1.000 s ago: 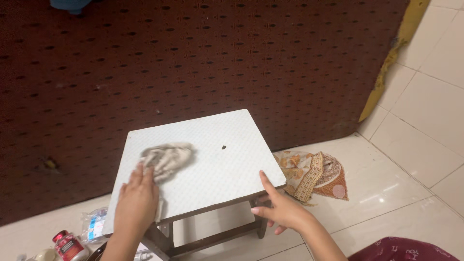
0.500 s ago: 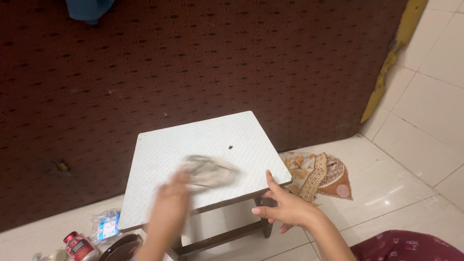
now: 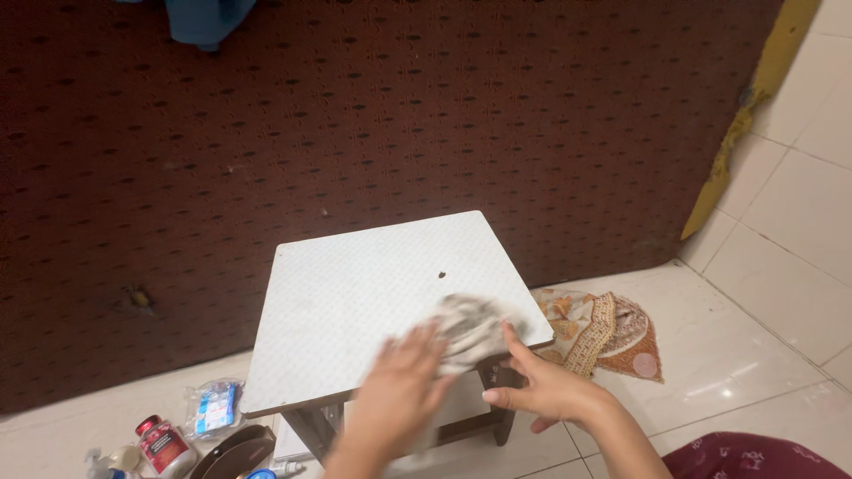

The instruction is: The person cleans a small wooden stool with a white top by spraying it with a cleaning solution and wiping it with a cloth.

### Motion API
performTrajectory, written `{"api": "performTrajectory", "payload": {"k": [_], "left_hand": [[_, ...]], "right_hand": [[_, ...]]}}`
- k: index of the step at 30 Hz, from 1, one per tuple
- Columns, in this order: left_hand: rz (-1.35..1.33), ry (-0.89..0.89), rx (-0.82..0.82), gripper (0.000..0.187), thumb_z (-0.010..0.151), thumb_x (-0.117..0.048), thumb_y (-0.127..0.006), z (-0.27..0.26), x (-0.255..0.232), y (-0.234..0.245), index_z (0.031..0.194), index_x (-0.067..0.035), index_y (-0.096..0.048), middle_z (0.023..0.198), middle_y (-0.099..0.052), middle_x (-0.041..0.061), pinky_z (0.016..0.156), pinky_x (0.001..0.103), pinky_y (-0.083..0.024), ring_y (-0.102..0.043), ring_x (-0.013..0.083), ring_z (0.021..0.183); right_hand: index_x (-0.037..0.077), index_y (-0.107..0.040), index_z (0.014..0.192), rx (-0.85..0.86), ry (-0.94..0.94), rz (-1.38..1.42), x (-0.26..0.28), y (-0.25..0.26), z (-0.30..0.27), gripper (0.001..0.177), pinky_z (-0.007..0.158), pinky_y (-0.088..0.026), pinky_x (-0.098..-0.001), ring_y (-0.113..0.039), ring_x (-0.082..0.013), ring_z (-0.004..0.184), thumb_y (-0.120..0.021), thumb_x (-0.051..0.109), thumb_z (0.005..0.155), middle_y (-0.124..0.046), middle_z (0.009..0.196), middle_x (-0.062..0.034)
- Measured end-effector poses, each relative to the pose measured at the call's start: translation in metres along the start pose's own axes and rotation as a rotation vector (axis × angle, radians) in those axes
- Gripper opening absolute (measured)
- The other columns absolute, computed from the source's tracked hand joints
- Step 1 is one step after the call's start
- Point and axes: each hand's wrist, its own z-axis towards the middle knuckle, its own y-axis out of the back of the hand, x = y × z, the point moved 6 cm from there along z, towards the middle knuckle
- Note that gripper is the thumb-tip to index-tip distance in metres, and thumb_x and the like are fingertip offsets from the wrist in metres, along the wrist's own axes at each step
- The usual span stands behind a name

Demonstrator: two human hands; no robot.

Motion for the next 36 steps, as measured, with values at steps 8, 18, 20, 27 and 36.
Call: {"api": "performTrajectory", "payload": {"k": [8, 18, 20, 27, 36], "left_hand": [[0.365, 0.36, 0.33, 0.099, 0.083, -0.081, -0.05, -0.063, 0.116, 0.062, 0.158, -0.019, -0.031, 0.172, -0.012, 0.009, 0.121, 0.044, -0.017, -0.015, 0.0306, 0.151], [0.244, 0.357, 0.325, 0.083, 0.091, -0.07, -0.045, -0.054, 0.124, 0.071, 0.151, -0.013, -0.044, 0.164, -0.03, 0.014, 0.119, 0.044, -0.029, -0.033, 0.035, 0.145], [0.146, 0.355, 0.194, 0.06, 0.101, -0.053, -0.036, -0.047, 0.136, 0.068, 0.142, -0.014, -0.056, 0.158, -0.045, 0.011, 0.121, 0.046, -0.035, -0.046, 0.0327, 0.141], [0.369, 0.238, -0.072, 0.048, 0.088, -0.01, -0.052, -0.019, 0.09, 0.013, 0.135, -0.002, -0.053, 0.15, -0.049, 0.021, 0.119, 0.049, -0.033, -0.044, 0.0346, 0.145], [0.517, 0.666, 0.069, 0.076, 0.083, -0.018, -0.055, 0.0, 0.175, 0.036, 0.155, -0.004, -0.031, 0.163, -0.032, 0.018, 0.118, 0.054, -0.023, -0.027, 0.0381, 0.152]], "right_hand": [[0.042, 0.015, 0.159, 0.055, -0.072, -0.013, 0.029, -0.018, -0.01, 0.123, 0.063, -0.068, -0.0368, -0.077, -0.0216, 0.086, -0.077, 0.048, 0.077, -0.031, 0.165, -0.0133], [0.047, 0.013, 0.158, 0.193, -0.016, -0.25, 0.061, -0.038, -0.037, 0.125, 0.061, -0.067, -0.0341, -0.076, -0.021, 0.082, -0.08, 0.035, 0.075, -0.032, 0.165, -0.0066], [0.044, 0.014, 0.159, 0.223, 0.038, -0.267, 0.073, -0.037, -0.036, 0.125, 0.062, -0.067, -0.0331, -0.077, -0.0207, 0.083, -0.079, 0.04, 0.076, -0.032, 0.165, -0.0065], [0.039, 0.014, 0.158, 0.184, 0.204, -0.169, 0.133, -0.027, -0.023, 0.122, 0.064, -0.068, -0.0354, -0.075, -0.0225, 0.083, -0.074, 0.049, 0.075, -0.029, 0.165, -0.0084], [0.037, 0.002, 0.161, 0.123, 0.174, -0.2, 0.152, -0.013, 0.012, 0.111, 0.064, -0.068, -0.0377, -0.077, -0.0244, 0.083, -0.069, 0.059, 0.078, -0.04, 0.159, -0.0145]]}}
